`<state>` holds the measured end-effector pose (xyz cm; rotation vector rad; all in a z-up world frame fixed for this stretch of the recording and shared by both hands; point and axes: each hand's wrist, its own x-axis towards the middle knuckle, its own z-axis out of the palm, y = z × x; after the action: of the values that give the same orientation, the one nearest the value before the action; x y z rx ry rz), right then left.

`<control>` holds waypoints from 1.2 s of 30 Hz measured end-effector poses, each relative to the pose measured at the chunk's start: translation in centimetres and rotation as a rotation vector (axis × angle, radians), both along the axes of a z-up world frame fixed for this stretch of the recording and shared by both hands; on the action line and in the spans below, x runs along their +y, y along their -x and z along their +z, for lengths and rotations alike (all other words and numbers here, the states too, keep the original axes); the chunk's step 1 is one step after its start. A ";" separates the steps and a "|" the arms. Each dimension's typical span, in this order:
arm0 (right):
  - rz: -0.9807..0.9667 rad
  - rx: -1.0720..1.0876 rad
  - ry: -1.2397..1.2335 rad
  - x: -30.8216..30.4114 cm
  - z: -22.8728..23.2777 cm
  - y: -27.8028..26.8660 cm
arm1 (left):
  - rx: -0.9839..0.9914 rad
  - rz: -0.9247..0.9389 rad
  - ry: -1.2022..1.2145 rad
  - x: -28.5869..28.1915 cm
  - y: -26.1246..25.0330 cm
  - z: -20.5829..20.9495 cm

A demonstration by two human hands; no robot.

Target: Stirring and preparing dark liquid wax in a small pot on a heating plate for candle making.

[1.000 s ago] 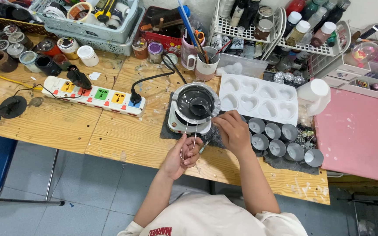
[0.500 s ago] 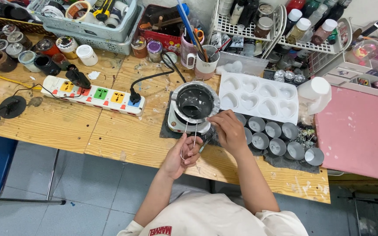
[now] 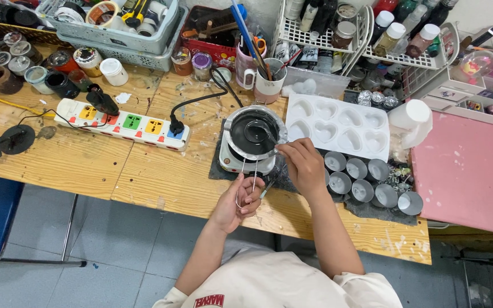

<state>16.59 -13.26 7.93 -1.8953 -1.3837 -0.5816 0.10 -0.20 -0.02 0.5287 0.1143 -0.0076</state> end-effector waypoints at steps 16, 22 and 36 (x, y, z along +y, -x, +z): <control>0.094 0.163 -0.072 -1.1 0.0 0.1 | 0.026 -0.010 -0.001 0.0 0.0 0.1; -0.024 0.076 -0.009 -0.4 0.7 0.3 | 0.016 -0.001 -0.009 0.0 0.0 0.0; 0.102 0.197 -0.072 -0.4 -0.1 0.5 | -0.009 -0.014 0.016 -0.1 -0.2 -0.4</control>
<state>16.07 -13.71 7.80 -1.7625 -1.3057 -0.3783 0.29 -0.31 -0.47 0.5130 0.1014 -0.0201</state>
